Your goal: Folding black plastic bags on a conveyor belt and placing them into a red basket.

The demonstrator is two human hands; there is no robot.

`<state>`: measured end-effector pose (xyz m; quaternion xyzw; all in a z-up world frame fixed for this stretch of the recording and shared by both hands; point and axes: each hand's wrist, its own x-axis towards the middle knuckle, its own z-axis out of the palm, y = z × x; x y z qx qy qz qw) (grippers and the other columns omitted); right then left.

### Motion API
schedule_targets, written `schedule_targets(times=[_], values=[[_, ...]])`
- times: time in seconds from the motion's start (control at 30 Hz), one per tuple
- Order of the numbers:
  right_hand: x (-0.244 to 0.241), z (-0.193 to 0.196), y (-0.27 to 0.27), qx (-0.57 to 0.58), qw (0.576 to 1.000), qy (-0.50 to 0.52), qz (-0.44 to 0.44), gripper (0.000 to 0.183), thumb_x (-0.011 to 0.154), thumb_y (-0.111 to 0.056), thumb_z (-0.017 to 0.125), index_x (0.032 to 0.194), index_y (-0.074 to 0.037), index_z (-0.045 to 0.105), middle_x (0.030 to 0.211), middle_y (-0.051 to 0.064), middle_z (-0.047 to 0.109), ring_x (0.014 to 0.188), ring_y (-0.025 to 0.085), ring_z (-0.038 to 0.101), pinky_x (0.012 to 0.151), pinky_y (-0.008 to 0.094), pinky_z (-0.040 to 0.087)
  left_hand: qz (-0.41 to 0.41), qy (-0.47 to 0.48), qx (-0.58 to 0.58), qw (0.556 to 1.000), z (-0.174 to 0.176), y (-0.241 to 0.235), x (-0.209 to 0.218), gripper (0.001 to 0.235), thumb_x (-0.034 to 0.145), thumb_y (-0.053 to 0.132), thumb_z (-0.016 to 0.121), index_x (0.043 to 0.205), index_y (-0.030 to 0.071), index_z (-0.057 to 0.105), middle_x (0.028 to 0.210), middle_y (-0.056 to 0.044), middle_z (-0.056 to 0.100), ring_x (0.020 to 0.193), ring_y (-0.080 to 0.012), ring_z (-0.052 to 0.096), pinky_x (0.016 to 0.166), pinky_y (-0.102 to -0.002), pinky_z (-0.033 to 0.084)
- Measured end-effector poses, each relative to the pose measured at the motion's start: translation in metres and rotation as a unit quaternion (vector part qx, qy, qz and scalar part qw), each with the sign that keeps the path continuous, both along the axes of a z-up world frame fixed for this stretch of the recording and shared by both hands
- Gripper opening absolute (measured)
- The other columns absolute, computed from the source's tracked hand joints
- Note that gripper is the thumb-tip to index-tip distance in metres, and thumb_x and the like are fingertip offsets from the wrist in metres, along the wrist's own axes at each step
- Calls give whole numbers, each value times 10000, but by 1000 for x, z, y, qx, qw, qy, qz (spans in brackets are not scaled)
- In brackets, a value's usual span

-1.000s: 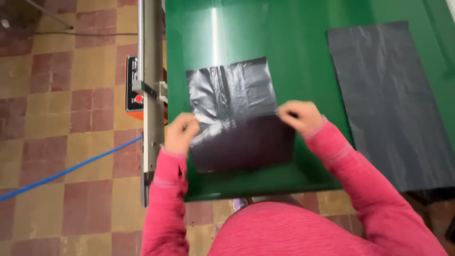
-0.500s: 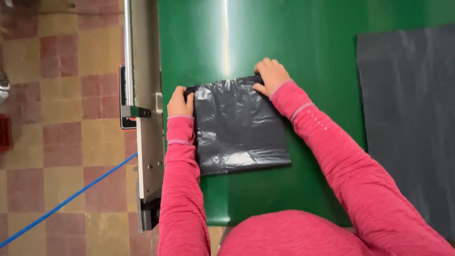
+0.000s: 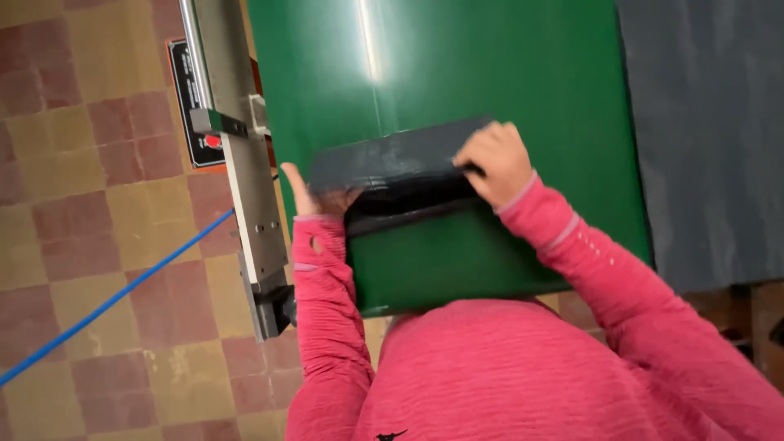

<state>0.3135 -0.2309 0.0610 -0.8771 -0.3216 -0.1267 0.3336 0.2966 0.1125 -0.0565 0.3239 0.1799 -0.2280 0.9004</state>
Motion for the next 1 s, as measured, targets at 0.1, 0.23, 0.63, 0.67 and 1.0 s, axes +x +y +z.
schedule_targets(times=[0.1,0.23,0.63,0.67,1.0], values=[[-53,-32,-7,-25,999,-14,-46,247,702,10,746,888,-135,671,956,3,681,975,268,615,857,408,441,82,-3,-80,993,-5,8,-24,1169,869,884,218,1511,-75,406,1536,-222,474,1379,-340,508,1143,-440,444],[-74,-47,-7,-70,994,-51,-72,231,746,-16,741,951,-115,699,1062,15,706,1078,256,639,933,410,479,87,-106,121,983,19,0,-54,846,926,645,542,1497,33,416,1517,-169,498,1376,-308,512,1101,-441,443],[-82,-62,6,-108,983,-91,-121,169,840,-99,788,989,-106,708,1093,19,699,1148,256,642,1016,434,478,-47,-582,767,265,62,-3,-89,413,783,293,829,1129,128,677,1195,-30,654,1190,-248,614,933,-411,511],[-83,-64,5,-123,982,-85,-113,201,832,-87,783,1014,-107,701,1122,33,693,1189,275,641,1053,447,474,-72,-589,762,259,51,1,-87,348,828,285,825,1109,136,682,1130,6,658,1148,-210,628,882,-380,525],[-170,-116,28,12,993,32,111,411,838,-35,682,1245,-68,635,1245,140,666,1211,356,635,1113,536,463,-406,-535,550,496,73,-80,-63,240,901,310,661,898,106,787,830,-127,729,768,-347,694,719,-439,538]])
